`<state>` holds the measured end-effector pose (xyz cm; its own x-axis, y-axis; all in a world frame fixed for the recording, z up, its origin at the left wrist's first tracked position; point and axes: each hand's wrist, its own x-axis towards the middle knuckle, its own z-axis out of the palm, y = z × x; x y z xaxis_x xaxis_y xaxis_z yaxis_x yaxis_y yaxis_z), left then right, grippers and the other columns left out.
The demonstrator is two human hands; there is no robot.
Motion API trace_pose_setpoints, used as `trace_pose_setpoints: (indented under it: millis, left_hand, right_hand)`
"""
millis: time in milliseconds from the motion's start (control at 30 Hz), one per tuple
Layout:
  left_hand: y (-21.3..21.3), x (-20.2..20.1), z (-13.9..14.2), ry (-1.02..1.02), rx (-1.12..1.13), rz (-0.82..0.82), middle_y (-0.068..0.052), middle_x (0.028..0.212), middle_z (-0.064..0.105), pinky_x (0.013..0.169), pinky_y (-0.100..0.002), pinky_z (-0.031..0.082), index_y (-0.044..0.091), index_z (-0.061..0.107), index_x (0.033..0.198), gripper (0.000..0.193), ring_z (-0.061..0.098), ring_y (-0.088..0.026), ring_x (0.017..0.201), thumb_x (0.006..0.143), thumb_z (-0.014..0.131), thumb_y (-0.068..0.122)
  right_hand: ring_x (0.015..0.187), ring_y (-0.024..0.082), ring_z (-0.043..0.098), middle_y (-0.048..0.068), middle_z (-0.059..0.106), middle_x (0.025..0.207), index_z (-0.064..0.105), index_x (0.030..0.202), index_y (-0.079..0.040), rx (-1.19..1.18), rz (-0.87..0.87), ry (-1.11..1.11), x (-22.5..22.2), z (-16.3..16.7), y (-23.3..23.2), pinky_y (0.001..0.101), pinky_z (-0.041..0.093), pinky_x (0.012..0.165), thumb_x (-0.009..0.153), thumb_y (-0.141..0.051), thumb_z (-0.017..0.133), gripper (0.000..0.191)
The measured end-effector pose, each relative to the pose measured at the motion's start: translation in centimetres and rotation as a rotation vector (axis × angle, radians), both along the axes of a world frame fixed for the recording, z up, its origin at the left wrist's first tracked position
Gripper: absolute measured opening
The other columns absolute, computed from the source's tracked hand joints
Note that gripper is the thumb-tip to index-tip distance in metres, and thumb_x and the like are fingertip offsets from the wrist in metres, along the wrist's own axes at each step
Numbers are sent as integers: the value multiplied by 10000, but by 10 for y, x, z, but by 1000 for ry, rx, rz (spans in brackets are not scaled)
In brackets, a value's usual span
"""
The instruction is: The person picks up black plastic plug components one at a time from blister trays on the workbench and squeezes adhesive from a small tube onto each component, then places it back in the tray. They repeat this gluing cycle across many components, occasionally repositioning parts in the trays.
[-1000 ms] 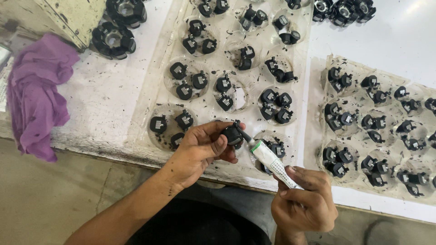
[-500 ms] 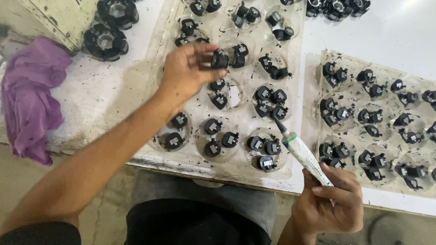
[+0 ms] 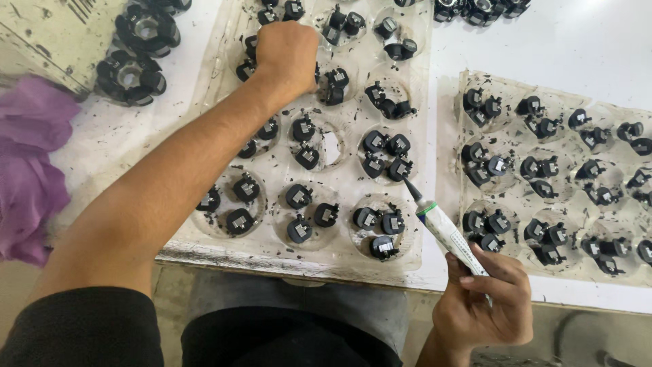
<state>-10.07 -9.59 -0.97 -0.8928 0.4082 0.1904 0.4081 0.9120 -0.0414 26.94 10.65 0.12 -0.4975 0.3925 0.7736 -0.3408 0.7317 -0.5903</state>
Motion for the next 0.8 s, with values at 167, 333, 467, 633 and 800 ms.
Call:
trace_pose_setpoints:
  millis: [167,333,467,633,800]
  left_hand:
    - [20,-11,-2,5,-155,32,-73,753,752,535,-390,596,127,782,825,217,756,-256,708,626,858,169]
    - [26,-15,11,0,-44,-48,-97,827,761,610,-392,604,106,787,857,193,754,-265,786,680,842,158]
    - [42,-15,20,-54,64,-151,-122,908,751,711,-397,594,62,778,903,390,737,-281,856,653,921,325]
    - [76,-19,25,-219,-84,-65,-96,936,766,738,-386,608,98,785,951,495,743,-250,860,594,970,387]
    - [88,-31,25,-291,-223,-49,-59,962,775,704,-409,612,119,795,996,596,742,-239,864,536,1011,432]
  right_hand:
    - [972,250,714,202,697,1020,550,912,-21,-31,-18,5,-1,0,-1,333,559,886,901,119,877,356]
    - [957,247,716,201,693,1049,528,887,-44,-105,-34,0,6,3,-4,346,580,893,854,106,846,353]
    - [996,260,719,213,695,1055,528,888,-37,-127,-28,-34,12,1,-5,346,593,896,874,125,837,350]
    - [1068,269,707,234,692,1071,508,882,-29,-148,-54,-120,24,0,-11,356,604,930,891,169,812,363]
    - [1034,262,695,233,687,1040,495,883,-42,-162,-71,-152,26,-1,-14,344,586,908,837,180,799,379]
